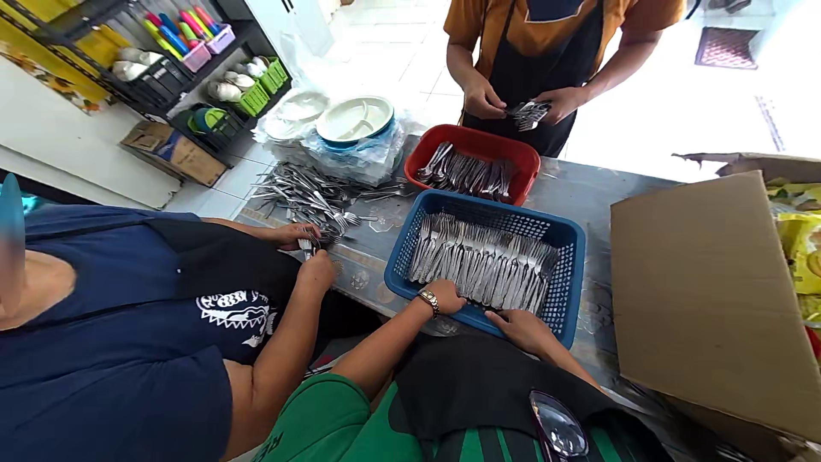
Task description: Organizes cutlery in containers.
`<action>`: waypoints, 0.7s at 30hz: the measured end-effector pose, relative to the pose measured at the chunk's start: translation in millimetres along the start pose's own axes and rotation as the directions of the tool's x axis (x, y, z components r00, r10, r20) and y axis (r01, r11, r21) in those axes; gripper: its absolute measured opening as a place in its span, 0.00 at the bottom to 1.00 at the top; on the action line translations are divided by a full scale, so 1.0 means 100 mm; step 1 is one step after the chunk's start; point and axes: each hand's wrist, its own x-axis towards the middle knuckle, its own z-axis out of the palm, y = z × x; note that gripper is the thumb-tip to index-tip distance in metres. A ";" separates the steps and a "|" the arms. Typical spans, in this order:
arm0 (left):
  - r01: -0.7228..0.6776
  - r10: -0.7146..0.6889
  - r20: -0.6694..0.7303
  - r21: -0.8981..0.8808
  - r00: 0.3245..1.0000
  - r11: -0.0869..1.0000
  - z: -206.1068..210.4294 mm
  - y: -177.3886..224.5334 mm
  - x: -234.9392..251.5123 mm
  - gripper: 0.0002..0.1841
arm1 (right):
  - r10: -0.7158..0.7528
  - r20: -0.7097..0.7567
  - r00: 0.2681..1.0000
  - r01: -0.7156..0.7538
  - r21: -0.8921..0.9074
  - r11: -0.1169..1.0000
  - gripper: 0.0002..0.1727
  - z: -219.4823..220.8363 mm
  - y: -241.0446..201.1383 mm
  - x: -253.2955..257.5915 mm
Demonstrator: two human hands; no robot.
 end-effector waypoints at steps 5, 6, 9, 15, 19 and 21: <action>-0.005 0.005 -0.026 -0.014 1.000 1.000 0.01 -0.02 0.00 0.28 | 0.017 -0.022 1.000 -0.017 -0.020 1.000 0.41 0.01 -0.01 0.00; -0.008 0.008 -0.025 -0.014 1.000 1.000 0.01 -0.02 0.00 0.28 | 0.023 -0.020 1.000 -0.024 -0.031 0.999 0.41 0.01 -0.02 -0.01; -0.011 0.011 -0.020 -0.009 1.000 1.000 -0.01 0.00 -0.03 0.28 | 0.038 -0.042 0.998 -0.040 -0.050 0.998 0.41 0.00 -0.06 -0.06; -0.264 0.250 -0.257 -0.021 0.933 0.964 0.06 -0.05 -0.19 0.27 | -0.044 -0.133 0.990 0.030 -0.109 0.994 0.35 0.04 -0.04 -0.20; -0.545 0.230 -0.860 -0.065 0.455 0.836 0.09 -0.23 -0.39 0.16 | -0.173 -0.285 0.943 0.158 -0.074 0.985 0.28 0.13 0.03 -0.23; -0.582 0.081 -0.960 -0.094 0.267 0.808 -0.11 -0.39 -0.43 0.12 | -0.220 -0.361 0.906 0.205 -0.079 0.976 0.26 0.19 0.04 -0.20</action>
